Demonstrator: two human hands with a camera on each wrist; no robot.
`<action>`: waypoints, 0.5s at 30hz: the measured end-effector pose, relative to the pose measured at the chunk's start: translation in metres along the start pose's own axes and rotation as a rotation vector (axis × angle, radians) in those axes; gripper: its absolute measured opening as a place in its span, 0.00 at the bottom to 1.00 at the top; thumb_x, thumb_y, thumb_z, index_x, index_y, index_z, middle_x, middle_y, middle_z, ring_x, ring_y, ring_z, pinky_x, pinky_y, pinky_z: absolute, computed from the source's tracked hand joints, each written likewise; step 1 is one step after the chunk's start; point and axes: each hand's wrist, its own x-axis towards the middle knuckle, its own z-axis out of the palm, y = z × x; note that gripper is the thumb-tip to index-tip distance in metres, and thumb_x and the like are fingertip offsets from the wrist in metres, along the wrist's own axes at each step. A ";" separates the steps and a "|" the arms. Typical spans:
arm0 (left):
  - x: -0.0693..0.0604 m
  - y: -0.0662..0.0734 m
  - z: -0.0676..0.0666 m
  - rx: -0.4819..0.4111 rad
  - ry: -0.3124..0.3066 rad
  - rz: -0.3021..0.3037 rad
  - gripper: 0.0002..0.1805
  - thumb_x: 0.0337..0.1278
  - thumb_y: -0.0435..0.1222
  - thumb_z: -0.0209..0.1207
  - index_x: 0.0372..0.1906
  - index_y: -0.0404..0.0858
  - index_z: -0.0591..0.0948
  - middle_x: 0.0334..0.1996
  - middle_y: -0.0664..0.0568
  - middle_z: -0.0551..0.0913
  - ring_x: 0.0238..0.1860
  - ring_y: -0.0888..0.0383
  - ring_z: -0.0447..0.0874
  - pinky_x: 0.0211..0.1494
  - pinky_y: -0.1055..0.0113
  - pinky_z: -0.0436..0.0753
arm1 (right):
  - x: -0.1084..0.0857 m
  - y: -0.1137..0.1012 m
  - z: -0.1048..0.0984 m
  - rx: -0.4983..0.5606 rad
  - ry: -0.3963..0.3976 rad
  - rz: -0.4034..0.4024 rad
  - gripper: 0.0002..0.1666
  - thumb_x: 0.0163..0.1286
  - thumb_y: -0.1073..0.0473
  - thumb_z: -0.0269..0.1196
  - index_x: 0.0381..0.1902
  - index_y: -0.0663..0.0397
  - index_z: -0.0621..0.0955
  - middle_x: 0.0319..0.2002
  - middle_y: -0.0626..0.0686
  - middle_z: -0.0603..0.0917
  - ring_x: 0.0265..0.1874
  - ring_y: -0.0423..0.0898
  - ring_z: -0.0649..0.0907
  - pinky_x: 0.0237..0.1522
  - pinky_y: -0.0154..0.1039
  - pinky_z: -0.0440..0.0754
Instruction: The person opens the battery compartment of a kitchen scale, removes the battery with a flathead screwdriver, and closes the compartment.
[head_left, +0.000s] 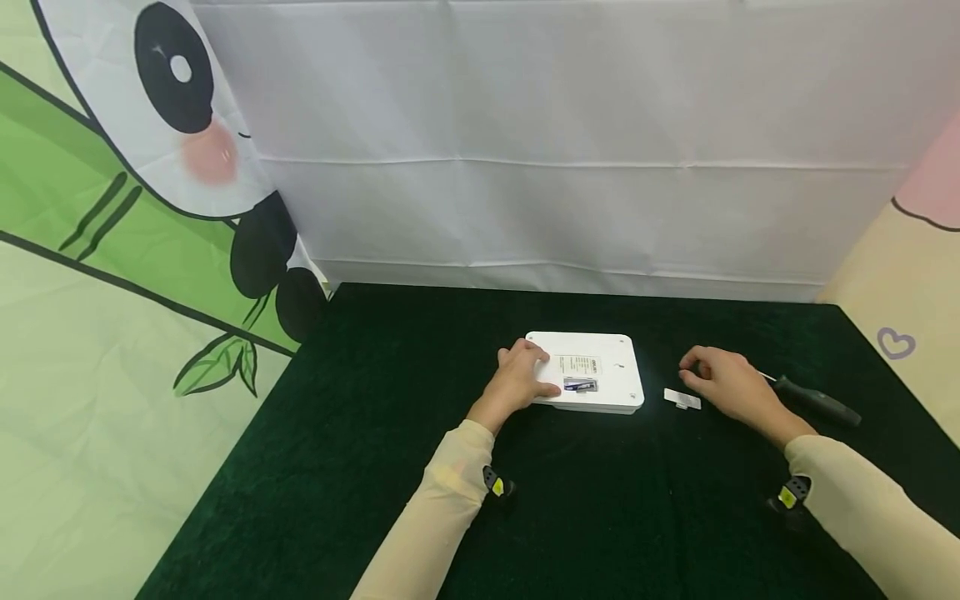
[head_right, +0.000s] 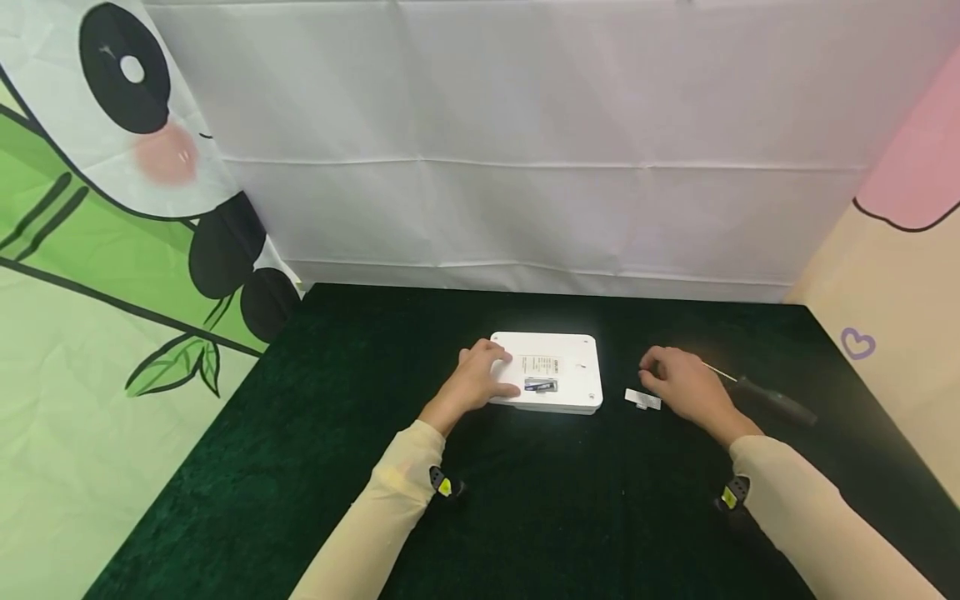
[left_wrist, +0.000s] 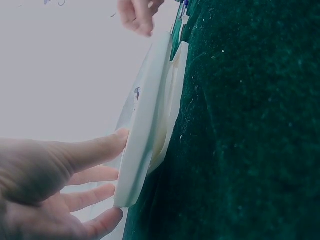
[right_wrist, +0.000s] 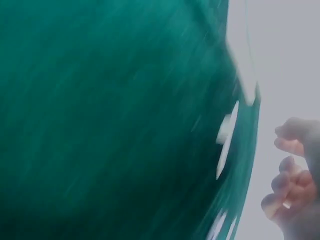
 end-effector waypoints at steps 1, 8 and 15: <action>0.000 0.000 0.000 0.001 0.000 0.000 0.32 0.49 0.47 0.72 0.60 0.44 0.78 0.65 0.53 0.68 0.56 0.53 0.62 0.56 0.63 0.72 | 0.006 -0.010 0.002 0.003 0.000 -0.019 0.10 0.70 0.58 0.59 0.46 0.57 0.80 0.24 0.50 0.71 0.21 0.44 0.70 0.23 0.38 0.66; 0.000 -0.001 0.000 -0.004 -0.003 -0.002 0.32 0.49 0.47 0.72 0.60 0.44 0.78 0.66 0.53 0.67 0.56 0.53 0.63 0.58 0.62 0.72 | 0.034 -0.071 0.022 0.019 -0.086 -0.163 0.11 0.68 0.56 0.63 0.46 0.52 0.82 0.26 0.47 0.73 0.24 0.42 0.71 0.28 0.37 0.69; 0.000 -0.001 -0.001 -0.005 -0.008 0.008 0.31 0.50 0.47 0.72 0.60 0.44 0.78 0.65 0.53 0.68 0.56 0.53 0.63 0.59 0.62 0.72 | 0.045 -0.092 0.034 -0.004 -0.144 -0.261 0.08 0.67 0.57 0.63 0.43 0.50 0.84 0.28 0.46 0.75 0.26 0.42 0.71 0.30 0.37 0.69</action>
